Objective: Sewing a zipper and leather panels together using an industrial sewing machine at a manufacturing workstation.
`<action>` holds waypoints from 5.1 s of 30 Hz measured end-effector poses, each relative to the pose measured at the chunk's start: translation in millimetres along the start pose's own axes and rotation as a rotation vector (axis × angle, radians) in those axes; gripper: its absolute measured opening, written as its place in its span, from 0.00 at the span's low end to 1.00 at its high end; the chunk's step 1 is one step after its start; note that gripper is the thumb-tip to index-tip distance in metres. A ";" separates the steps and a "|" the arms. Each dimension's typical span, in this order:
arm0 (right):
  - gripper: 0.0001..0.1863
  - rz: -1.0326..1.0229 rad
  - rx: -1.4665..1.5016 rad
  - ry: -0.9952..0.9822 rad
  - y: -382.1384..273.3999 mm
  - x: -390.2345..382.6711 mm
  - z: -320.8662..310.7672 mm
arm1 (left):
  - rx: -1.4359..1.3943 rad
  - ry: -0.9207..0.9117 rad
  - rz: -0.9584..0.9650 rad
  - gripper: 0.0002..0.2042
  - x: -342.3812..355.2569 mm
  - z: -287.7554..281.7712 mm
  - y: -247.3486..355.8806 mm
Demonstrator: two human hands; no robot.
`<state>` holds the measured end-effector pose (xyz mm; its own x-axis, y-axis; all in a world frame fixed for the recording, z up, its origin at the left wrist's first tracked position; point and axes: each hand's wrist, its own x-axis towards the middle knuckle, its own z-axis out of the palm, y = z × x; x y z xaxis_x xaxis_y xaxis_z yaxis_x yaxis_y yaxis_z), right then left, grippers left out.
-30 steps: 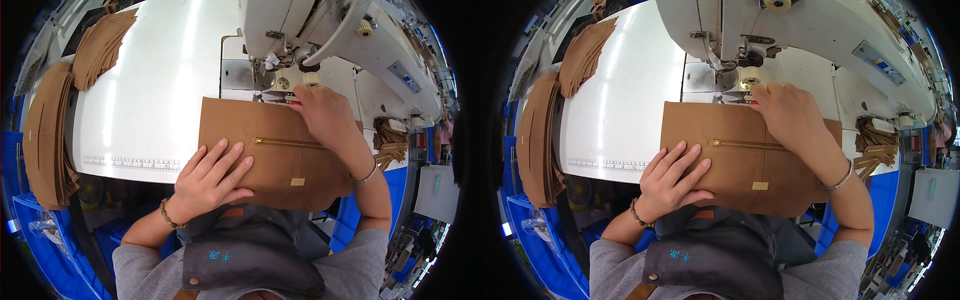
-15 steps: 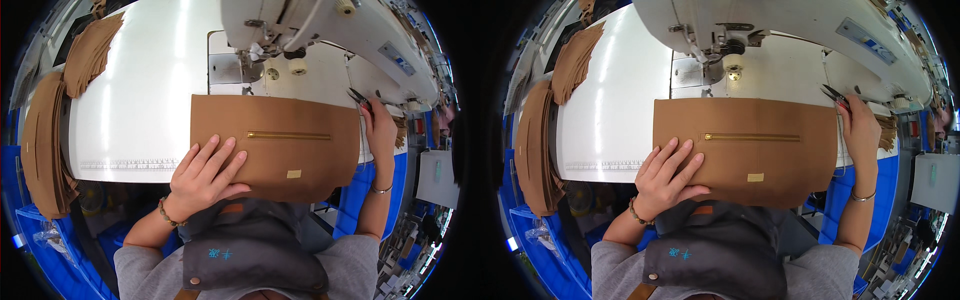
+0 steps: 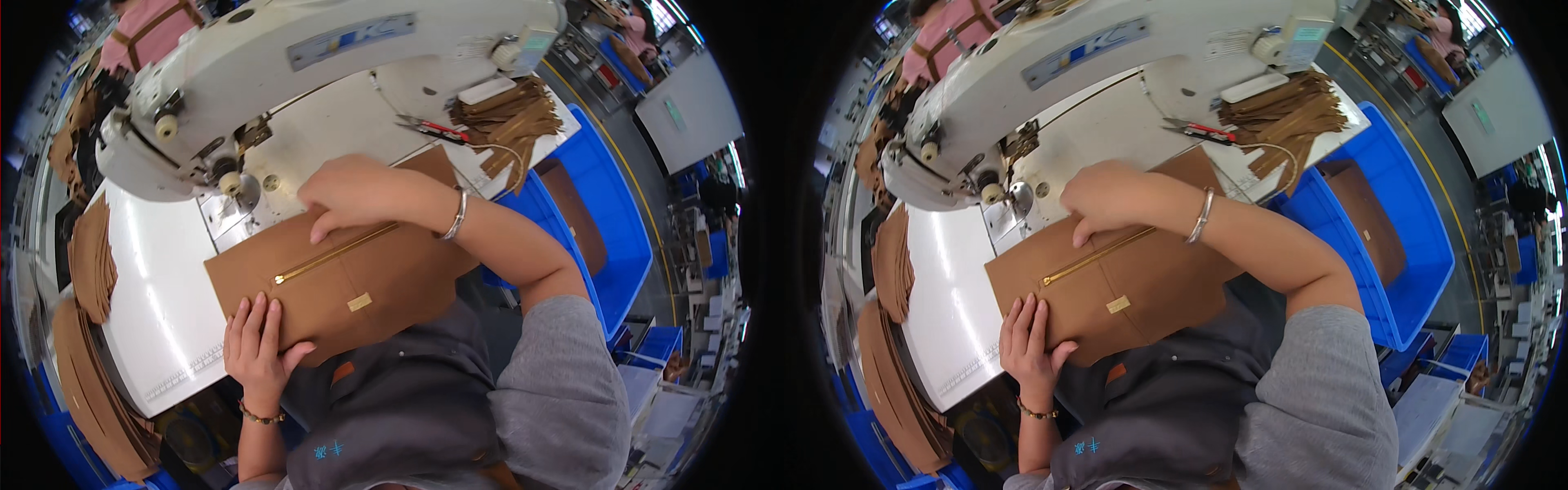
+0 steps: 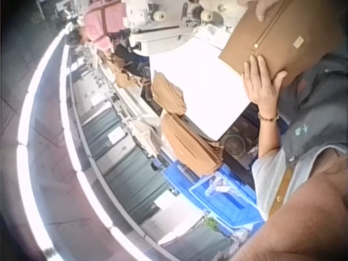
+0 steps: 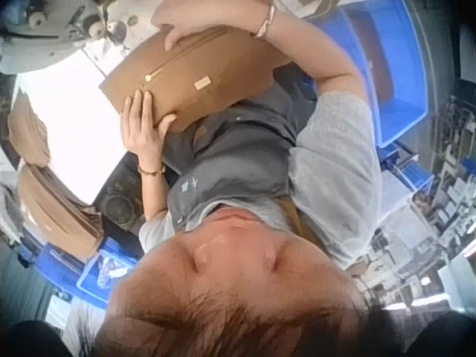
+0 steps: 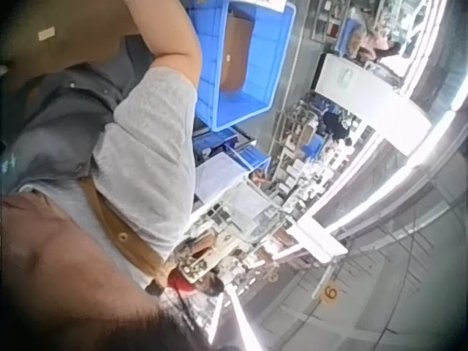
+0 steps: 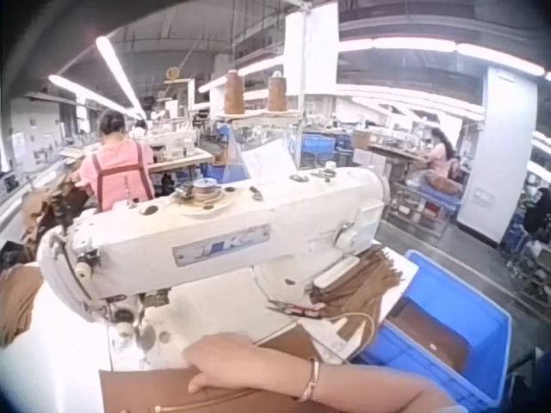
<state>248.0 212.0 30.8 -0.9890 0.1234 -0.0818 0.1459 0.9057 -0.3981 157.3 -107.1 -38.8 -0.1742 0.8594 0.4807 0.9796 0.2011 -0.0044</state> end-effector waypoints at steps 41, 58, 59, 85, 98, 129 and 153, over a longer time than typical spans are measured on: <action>0.09 0.948 -0.409 0.952 242.5 -394.7 -11.2 | 0.107 0.124 -0.120 0.33 -4.2 10.5 -0.7; 0.12 0.500 -0.639 0.546 206.7 -251.1 -89.3 | 0.078 0.083 -0.225 0.36 1.2 3.5 7.8; 0.12 0.410 -0.635 0.662 199.7 -249.9 -93.0 | 0.053 0.051 -0.215 0.33 3.3 0.9 9.5; 0.10 -1.062 -0.288 0.548 -25.1 26.7 33.0 | 0.270 -0.169 -0.044 0.22 114.1 21.9 -57.0; 0.12 -0.993 -0.214 0.503 -27.8 27.8 45.4 | 0.223 -0.175 -0.136 0.17 143.9 44.0 -114.7; 0.09 -0.880 -0.237 0.526 -29.0 31.3 51.1 | 0.564 -0.158 -0.892 0.14 13.4 -65.4 -349.1; 0.19 -0.811 -0.168 0.440 -27.8 32.3 48.0 | -1.677 -0.265 -1.270 0.19 6.2 -64.9 -177.6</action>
<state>213.2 171.4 -4.7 -0.7128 -0.4601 0.5293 -0.5638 0.8248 -0.0423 -11.3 -167.9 21.9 -0.5110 0.6865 -0.5173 -0.5472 0.2043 0.8117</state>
